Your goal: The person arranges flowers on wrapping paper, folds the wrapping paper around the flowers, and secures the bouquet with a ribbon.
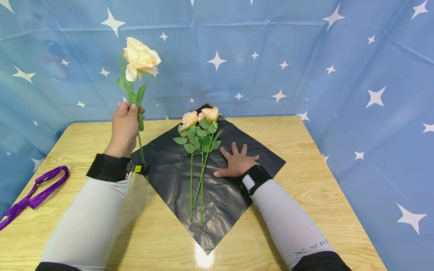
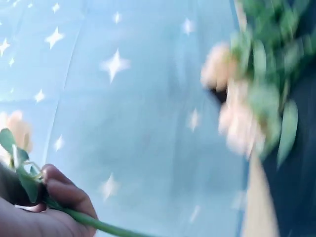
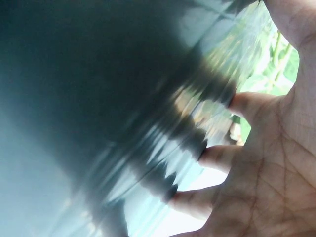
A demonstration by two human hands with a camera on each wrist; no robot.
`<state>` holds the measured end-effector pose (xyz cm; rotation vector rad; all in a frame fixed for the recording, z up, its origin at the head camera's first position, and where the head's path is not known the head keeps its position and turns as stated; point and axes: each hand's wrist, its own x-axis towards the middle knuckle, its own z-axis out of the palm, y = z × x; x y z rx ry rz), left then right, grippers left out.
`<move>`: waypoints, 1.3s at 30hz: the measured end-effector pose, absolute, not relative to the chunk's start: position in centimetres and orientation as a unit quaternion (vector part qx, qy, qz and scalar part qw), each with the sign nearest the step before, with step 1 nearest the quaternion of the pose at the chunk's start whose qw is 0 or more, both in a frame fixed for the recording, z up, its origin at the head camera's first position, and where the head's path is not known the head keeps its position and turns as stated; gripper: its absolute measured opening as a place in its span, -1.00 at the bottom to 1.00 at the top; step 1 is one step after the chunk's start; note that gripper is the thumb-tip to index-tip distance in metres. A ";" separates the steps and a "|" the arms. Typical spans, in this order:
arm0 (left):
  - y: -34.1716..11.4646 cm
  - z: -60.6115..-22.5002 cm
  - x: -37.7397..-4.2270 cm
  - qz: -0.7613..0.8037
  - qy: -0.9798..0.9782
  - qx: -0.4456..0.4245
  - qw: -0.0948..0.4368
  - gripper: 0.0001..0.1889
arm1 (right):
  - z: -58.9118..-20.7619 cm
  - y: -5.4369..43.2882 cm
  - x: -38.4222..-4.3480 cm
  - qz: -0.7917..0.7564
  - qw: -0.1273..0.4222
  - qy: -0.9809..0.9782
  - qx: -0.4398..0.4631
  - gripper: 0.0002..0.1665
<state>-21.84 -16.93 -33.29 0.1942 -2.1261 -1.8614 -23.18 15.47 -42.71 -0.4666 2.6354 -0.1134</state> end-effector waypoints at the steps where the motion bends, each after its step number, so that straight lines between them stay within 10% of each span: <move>1: -16.0 -33.5 -22.3 -0.678 -0.719 0.064 0.141 -0.69 | -42.7 15.5 -23.2 -0.040 0.229 0.958 -0.170 0.21; 13: -8.3 -40.0 -25.7 -0.669 -0.734 0.092 -0.076 -0.55 | -43.4 15.2 -23.3 -0.040 0.231 0.956 -0.175 0.22; 36: -7.0 -42.5 -26.5 -0.547 -0.833 0.072 -0.041 -0.77 | -42.8 15.5 -23.5 -0.034 0.231 0.958 -0.167 0.21; 39: -6.9 -42.8 -26.7 -0.459 -0.886 0.053 -0.023 -0.57 | -43.0 15.6 -23.6 -0.033 0.231 0.958 -0.166 0.21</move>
